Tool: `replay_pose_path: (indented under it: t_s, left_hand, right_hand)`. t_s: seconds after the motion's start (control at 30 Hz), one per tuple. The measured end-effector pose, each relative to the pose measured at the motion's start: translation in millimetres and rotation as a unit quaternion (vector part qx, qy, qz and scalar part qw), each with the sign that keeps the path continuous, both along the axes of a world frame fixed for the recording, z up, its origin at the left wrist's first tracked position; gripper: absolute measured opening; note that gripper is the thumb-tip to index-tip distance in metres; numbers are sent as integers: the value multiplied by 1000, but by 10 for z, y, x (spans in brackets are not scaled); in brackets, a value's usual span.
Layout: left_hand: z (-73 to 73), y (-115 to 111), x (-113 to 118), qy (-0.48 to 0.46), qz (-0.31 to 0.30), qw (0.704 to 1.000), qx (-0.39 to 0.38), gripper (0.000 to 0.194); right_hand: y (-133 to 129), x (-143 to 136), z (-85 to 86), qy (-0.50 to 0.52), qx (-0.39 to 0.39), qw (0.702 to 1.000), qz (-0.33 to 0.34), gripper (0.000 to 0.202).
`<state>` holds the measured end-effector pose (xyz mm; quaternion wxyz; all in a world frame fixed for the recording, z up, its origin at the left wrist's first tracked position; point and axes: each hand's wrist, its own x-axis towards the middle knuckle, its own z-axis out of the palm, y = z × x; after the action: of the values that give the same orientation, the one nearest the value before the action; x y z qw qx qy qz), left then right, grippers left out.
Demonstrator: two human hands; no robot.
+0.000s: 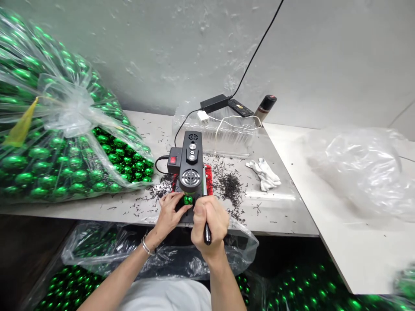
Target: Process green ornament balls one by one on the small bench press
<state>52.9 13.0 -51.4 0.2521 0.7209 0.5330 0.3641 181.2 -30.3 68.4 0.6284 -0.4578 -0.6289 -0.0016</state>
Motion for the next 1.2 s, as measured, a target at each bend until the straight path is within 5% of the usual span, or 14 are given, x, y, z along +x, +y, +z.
replay_pose_path:
  t_s: [0.17, 0.5, 0.73, 0.97, 1.2]
  left_hand:
    - [10, 26, -4, -10, -24, 1000, 12, 30]
    - [34, 33, -10, -14, -40, 999, 15, 30]
    - [23, 28, -11, -17, -39, 999, 24, 29]
    - [-16, 40, 1, -26, -38, 998, 34, 30]
    - [-20, -56, -42, -65, -25, 997, 44, 31]
  right_hand:
    - [-22, 27, -143, -10, 4, 1000, 12, 28]
    - [50, 71, -796, -57, 81, 995, -21, 30]
    - [106, 76, -907, -50, 103, 993, -10, 28]
    - [89, 74, -726, -103, 89, 991, 4, 29]
    - [-6, 53, 43, -9, -29, 999, 19, 26]
